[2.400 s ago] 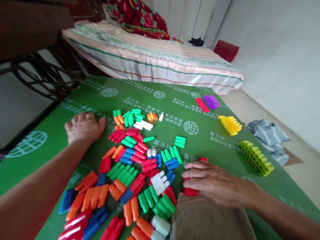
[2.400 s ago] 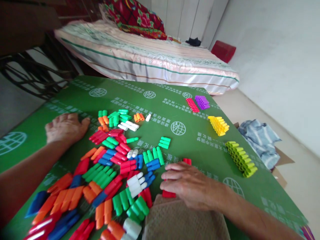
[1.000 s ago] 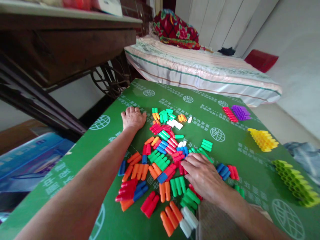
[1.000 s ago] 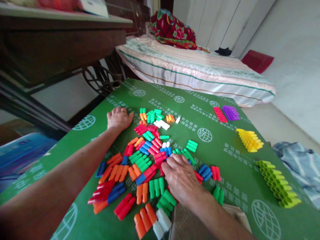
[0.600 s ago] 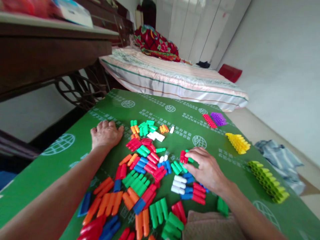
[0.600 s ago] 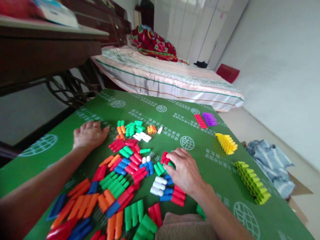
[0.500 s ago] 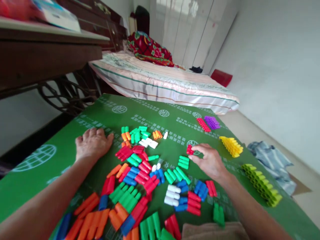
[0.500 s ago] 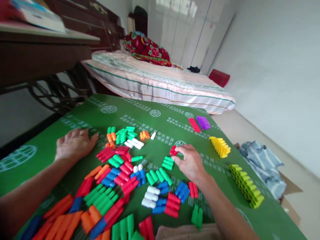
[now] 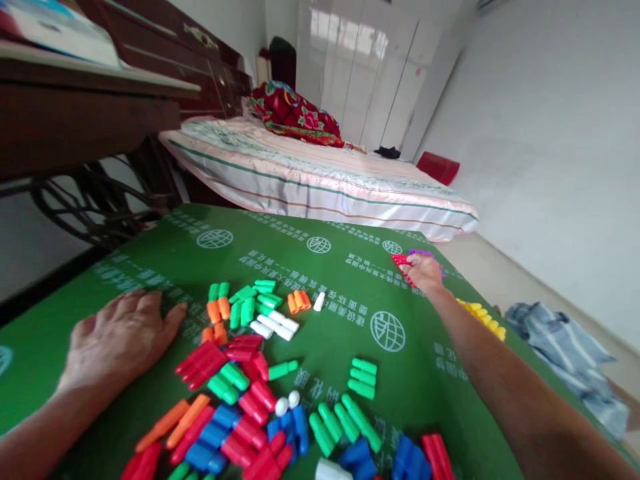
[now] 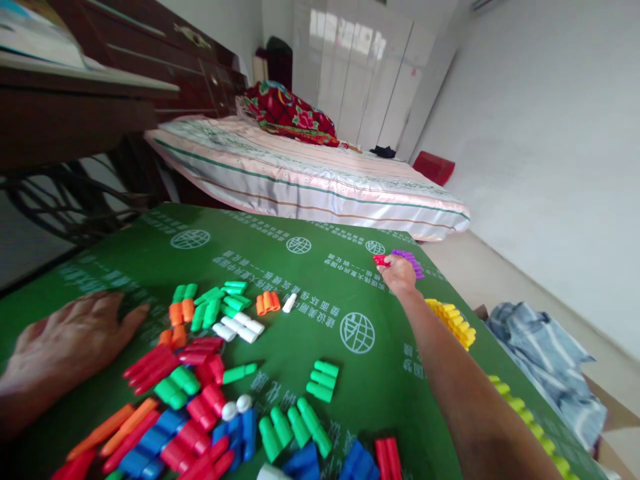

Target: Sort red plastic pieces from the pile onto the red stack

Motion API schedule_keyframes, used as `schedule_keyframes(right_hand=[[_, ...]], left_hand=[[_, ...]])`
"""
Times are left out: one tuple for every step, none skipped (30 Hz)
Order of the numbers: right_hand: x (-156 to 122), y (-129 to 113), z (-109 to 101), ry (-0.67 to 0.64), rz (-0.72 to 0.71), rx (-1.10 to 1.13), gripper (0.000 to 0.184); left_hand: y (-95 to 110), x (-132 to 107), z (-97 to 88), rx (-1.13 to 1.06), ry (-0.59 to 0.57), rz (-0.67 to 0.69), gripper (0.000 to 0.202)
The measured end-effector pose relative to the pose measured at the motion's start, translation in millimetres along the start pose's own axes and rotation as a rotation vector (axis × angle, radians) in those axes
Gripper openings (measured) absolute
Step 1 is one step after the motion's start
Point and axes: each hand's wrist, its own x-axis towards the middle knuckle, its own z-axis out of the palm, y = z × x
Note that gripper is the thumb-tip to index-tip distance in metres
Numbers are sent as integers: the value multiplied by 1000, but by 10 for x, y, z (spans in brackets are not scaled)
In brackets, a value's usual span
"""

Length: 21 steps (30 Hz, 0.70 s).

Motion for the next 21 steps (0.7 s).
schedule_keyframes(right_hand=[[61,-11,18,-3,23,-19,20],[110,-22,33,-8,45,-39,20],[148,-31,45,-13,64,-57,20],[178,-39,54,-19,79,-75,21],[201,-47,61,-26,89,-90,21],[219,-55,66,-32,95,-105,22],[235,-61,70,-37,98,-118,22],[250,-67,74,-41,98,-129,22],[264,-71,77,-45,98,-140,22],[278,-73,82,-48,99,-149,22],[291,-74,87,-52,100,-157,23],[303,-72,92,-57,101,-163,23],[313,-69,98,-61,102,-169,23],[321,-65,104,-65,101,-175,23],[327,-60,110,-69,99,-180,23],[331,-55,114,-72,97,-185,23],[333,-50,118,-75,95,-189,23],[334,-46,121,-77,93,-194,23],[334,-43,123,-78,91,-198,23],[335,-42,124,-79,89,-203,23],[336,-41,125,-79,88,-209,23]], left_hand=[[3,-5,-6,5,-5,-6,98],[8,-9,-13,10,-9,-11,98],[15,-13,-21,15,-13,-18,99],[20,-16,-28,19,-20,-26,100],[24,-16,-33,19,-25,-31,101],[26,-13,-34,16,-28,-33,102],[23,-9,-32,12,-30,-34,102],[17,-3,-26,6,-26,-32,103],[8,4,-17,1,-20,-32,103],[-2,11,-6,-1,-16,-29,103],[-11,17,6,1,-14,-28,103],[-18,20,15,7,-16,-25,103],[-22,22,22,15,-17,-25,103],[-21,21,24,22,-21,-24,102],[-16,18,22,27,-24,-25,102],[-9,13,16,27,-27,-25,103],[1,6,6,23,-26,-26,103],[11,-1,-5,18,-25,-25,103],[20,-8,-16,11,-20,-24,103],[27,-15,-27,4,-13,-20,103],[33,-21,-36,-3,-7,-18,102]])
